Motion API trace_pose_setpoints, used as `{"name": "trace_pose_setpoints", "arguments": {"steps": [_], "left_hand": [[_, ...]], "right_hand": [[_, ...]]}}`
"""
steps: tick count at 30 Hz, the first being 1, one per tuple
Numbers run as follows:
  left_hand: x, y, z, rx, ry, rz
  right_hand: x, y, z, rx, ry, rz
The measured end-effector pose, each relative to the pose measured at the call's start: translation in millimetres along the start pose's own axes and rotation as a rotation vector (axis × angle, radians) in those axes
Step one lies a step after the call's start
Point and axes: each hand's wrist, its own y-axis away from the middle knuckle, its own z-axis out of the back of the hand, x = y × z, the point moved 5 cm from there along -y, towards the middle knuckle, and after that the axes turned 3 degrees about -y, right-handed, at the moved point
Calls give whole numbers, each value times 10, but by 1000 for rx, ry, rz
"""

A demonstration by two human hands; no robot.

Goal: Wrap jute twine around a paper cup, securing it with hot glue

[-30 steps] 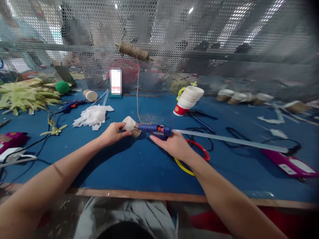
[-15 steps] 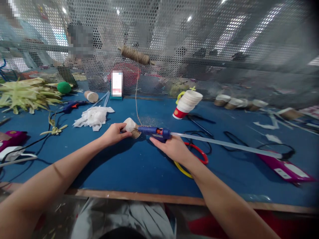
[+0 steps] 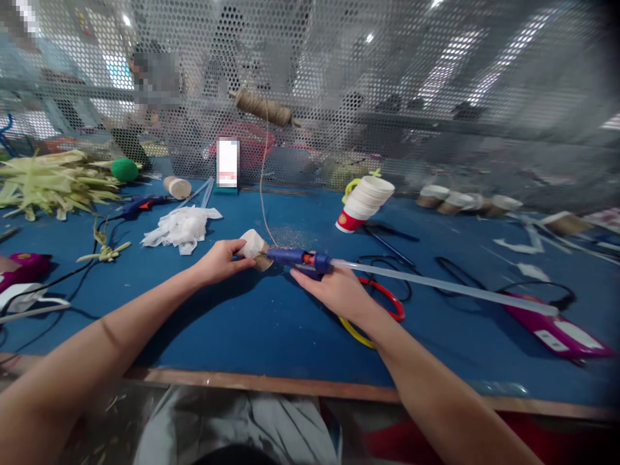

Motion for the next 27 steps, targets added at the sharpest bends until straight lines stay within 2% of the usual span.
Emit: {"name": "trace_pose_setpoints", "arguments": {"steps": [5, 7, 12, 17, 22, 27], "left_hand": [[-55, 6, 13, -10, -95, -101], [-68, 12, 15, -10, -99, -105], [-79, 20, 16, -1, -94, -105], [-72, 19, 20, 10, -92, -119], [-82, 24, 11, 40, -69, -112], [-75, 26, 6, 63, -108, -153]], "right_hand": [[-32, 8, 13, -26, 24, -50], [-32, 10, 25, -39, 26, -64], [23, 17, 17, -3, 0, 6], [7, 19, 48, -50, -11, -56], [33, 19, 41, -36, -54, -27], [3, 16, 76, -59, -15, -78]]}}
